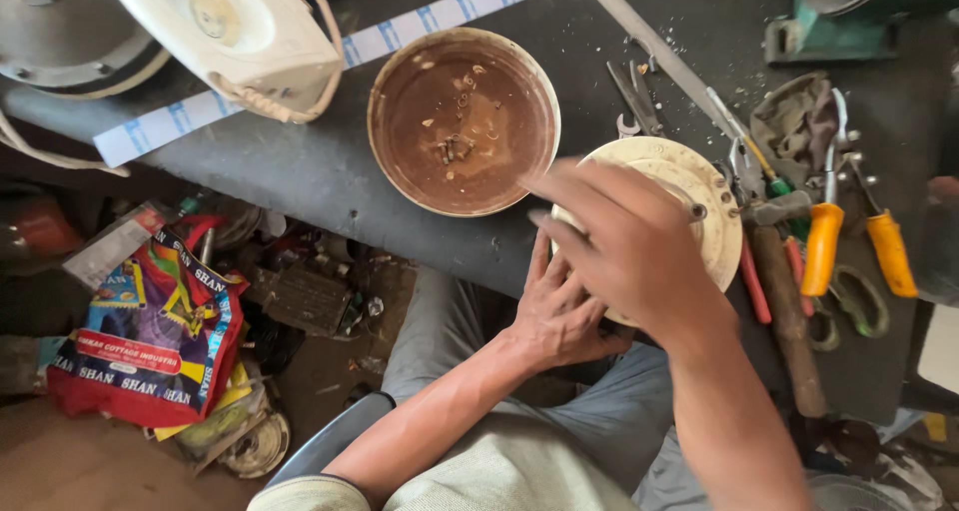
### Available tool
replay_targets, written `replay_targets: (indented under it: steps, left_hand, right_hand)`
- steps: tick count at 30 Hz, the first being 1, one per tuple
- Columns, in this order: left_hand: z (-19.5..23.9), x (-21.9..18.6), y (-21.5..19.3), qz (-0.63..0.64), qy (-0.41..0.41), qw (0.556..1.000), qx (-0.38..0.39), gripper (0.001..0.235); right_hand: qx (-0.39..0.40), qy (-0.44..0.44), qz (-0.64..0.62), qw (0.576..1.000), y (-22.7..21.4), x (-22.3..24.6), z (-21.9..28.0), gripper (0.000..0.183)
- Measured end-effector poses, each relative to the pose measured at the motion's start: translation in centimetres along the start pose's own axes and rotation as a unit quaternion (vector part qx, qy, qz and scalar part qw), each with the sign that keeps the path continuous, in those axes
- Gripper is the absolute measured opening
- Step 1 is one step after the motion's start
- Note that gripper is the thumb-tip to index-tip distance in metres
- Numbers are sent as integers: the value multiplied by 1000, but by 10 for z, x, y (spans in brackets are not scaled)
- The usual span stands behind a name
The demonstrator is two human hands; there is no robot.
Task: The person assembles a circular electrical component by placing a stator into a housing, aligning parts, and using a hammer and screwdriver to secure the assembly. They handle multiple parts and tools on a cluttered workbench.
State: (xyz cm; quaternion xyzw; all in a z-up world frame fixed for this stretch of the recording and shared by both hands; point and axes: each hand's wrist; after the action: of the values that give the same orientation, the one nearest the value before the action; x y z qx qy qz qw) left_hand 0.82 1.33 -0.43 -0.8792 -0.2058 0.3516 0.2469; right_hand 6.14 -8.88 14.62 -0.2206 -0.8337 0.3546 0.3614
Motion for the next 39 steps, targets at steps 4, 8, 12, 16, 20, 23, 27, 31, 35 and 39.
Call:
replay_targets:
  steps: [4,8,12,16,20,23,27,31,35,39]
  left_hand:
    - [2,0,0,10,9,1000,15,87]
    - [1,3,-4,22,32,998,-43,86]
    - [2,3,0,50,36,995,-83,89]
    - [2,4,5,29,32,996,-83,88]
    - [-4,3,-1,35,37,997,-51,90]
    - [-8,0,-9,4,27,1000,-13,90]
    - [-12,-5,-16,-17,21,1000,-8,100]
    - [-13,-7,-19,-19,20,1000,-2,105]
    - [-13,-8,-17,-18,15,1000,-2,105]
    - [-13,-9,-16,-24,19,999,-14,105]
  right_hand:
    - [101,-33,61,992,62,-16,-67,24]
    - [184,-33,95,978,112,-35,-98,23]
    - [123,-82,118,982,144,-49,-97,16]
    - [119,-88,99,984,150,-56,-92,13]
    - [90,-52,51,993,105,-26,-90,14]
    - [-12,-95,-30,995,30,-3,-59,17]
    - [-70,57,59,994,-55,8,27,16]
    - [-103,167,64,978,-55,14,97,15]
    - [-134,157,61,976,-33,17,128,16]
    - [-142,128,90,977,-18,12,138,16]
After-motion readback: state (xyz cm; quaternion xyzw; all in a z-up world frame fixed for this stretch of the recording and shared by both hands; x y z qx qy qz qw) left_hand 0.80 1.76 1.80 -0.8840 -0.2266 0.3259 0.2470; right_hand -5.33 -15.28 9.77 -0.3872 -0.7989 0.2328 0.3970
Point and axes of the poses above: each hand's wrist, its own z-axis away from the middle knuckle, its own y-axis out of the palm, x = y × z, and after that the axes turned 4 degrees about -x, right-handed
